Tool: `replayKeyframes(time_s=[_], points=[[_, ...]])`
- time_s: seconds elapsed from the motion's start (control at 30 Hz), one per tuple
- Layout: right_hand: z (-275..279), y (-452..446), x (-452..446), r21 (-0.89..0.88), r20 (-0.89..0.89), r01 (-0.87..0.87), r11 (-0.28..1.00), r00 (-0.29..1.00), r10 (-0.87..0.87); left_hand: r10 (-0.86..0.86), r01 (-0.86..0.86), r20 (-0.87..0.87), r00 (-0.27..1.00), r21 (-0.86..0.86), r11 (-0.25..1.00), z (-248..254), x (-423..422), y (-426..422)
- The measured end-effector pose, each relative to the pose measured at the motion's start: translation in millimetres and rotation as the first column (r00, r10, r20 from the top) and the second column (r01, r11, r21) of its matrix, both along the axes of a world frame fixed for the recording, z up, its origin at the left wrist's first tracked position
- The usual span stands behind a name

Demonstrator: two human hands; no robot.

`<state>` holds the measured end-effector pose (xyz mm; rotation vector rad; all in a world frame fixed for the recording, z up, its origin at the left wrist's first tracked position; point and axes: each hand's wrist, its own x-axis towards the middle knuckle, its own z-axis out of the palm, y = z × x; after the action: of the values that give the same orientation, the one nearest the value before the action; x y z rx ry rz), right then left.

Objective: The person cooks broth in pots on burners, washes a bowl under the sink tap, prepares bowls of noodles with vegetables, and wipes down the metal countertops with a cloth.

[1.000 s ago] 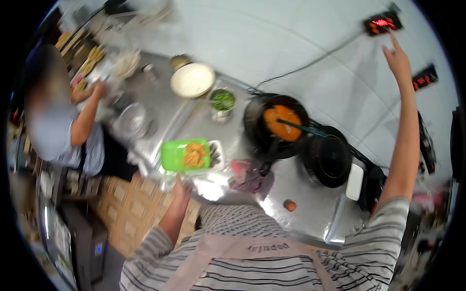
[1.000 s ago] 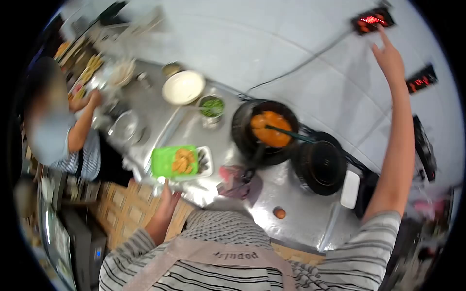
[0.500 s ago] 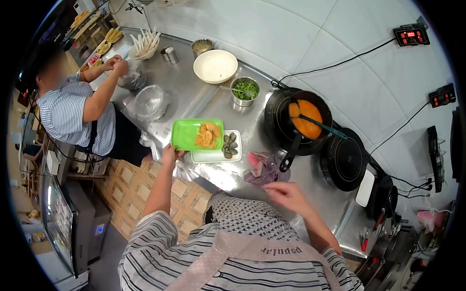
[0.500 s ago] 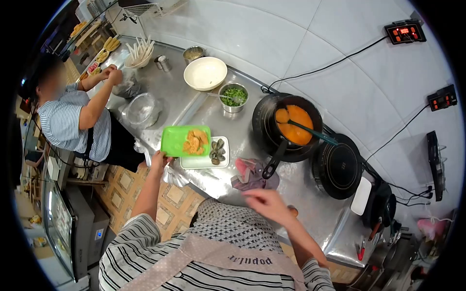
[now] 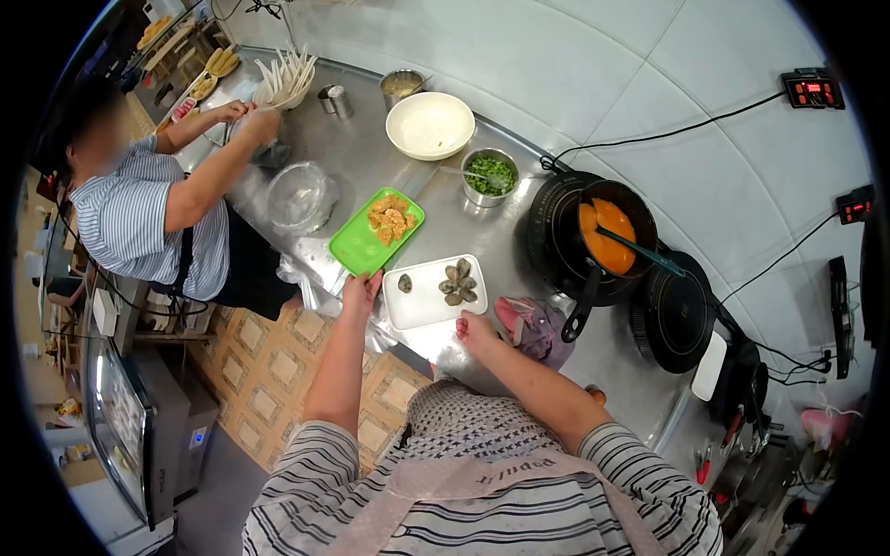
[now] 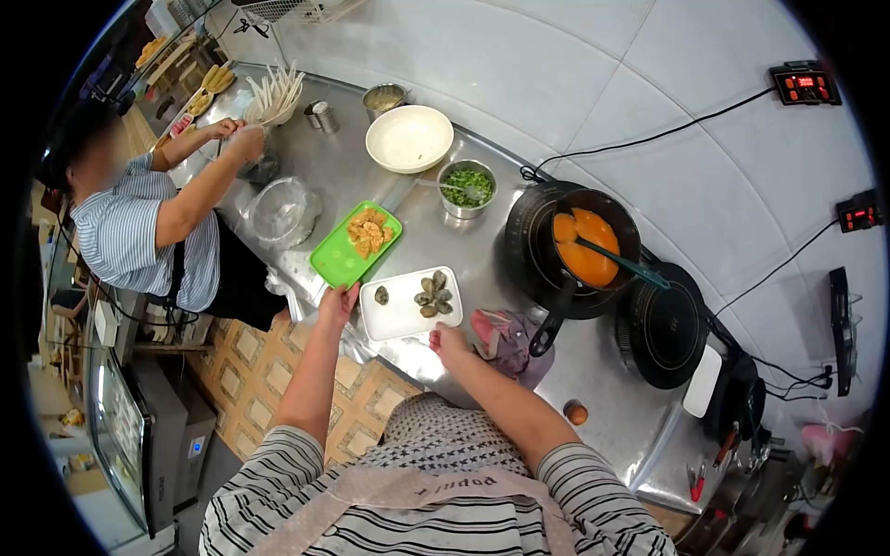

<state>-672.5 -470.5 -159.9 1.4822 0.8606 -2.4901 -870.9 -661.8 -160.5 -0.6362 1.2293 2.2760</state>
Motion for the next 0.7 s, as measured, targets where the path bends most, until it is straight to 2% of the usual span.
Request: replayKeyframes(time_s=[0.03, 0.07, 0.13, 0.17, 0.2, 0.23, 0.27, 0.3, 0.37, 0.4, 0.43, 0.47, 0.53, 0.7], points=[[-1, 5, 6, -0.007, -0.044, -0.006, 1.000, 0.999, 0.006, -0.008, 0.008, 0.005, 1.000, -0.031, 0.999, -6, 9, -4], [-1, 10, 12, -0.046, -0.039, 0.005, 0.999, 0.999, -0.007, -0.239, 0.232, -0.064, 0.969, -0.104, 0.967, -26, 17, -19], [24, 16, 23, 0.017, -0.043, -0.108, 0.994, 0.993, 0.109, -0.272, 0.290, 0.103, 0.957, -0.403, 0.868, 53, 68, 0], [40, 20, 27, 0.050, -0.045, -0.158, 0.986, 0.986, 0.160, -0.359, 0.386, 0.149, 0.922, -0.451, 0.805, 63, 87, -4], [50, 23, 33, 0.100, -0.054, -0.210, 0.972, 0.975, 0.216, -0.481, 0.495, 0.133, 0.867, -0.119, 0.861, 88, 105, -7], [60, 26, 39, 0.151, -0.060, -0.260, 0.954, 0.961, 0.271, -0.530, 0.533, 0.174, 0.830, 0.031, 0.846, 85, 115, -20], [72, 29, 46, 0.203, -0.062, -0.306, 0.930, 0.944, 0.324, -0.556, 0.536, 0.166, 0.815, 0.152, 0.831, 103, 124, -24], [93, 35, 49, 0.260, -0.003, -0.444, 0.857, 0.887, 0.461, -0.552, 0.529, 0.119, 0.825, 0.177, 0.830, 115, 132, -26], [152, 49, 55, 0.344, 0.143, -0.682, 0.645, 0.717, 0.682, -0.541, 0.523, 0.019, 0.841, 0.231, 0.820, 136, 140, -22], [187, 49, 60, 0.594, 0.276, -0.707, 0.384, 0.627, 0.728, -0.550, 0.537, -0.004, 0.835, 0.220, 0.814, 144, 142, -15], [220, 49, 63, 0.794, 0.373, -0.593, 0.137, 0.652, 0.661, -0.556, 0.548, -0.024, 0.831, 0.206, 0.811, 151, 146, -10], [242, 48, 63, 0.885, 0.440, -0.444, -0.141, 0.695, 0.569, -0.565, 0.561, -0.037, 0.824, 0.187, 0.806, 159, 151, -7], [257, 52, 49, 0.933, 0.238, -0.038, -0.359, 0.811, 0.535, -0.555, 0.549, -0.049, 0.831, 0.240, 0.801, 180, 159, 20], [252, 89, 15, 0.797, 0.427, -0.163, -0.581, 0.832, 0.353, -0.568, 0.602, -0.203, 0.798, 0.313, 0.734, 198, 161, 101]])
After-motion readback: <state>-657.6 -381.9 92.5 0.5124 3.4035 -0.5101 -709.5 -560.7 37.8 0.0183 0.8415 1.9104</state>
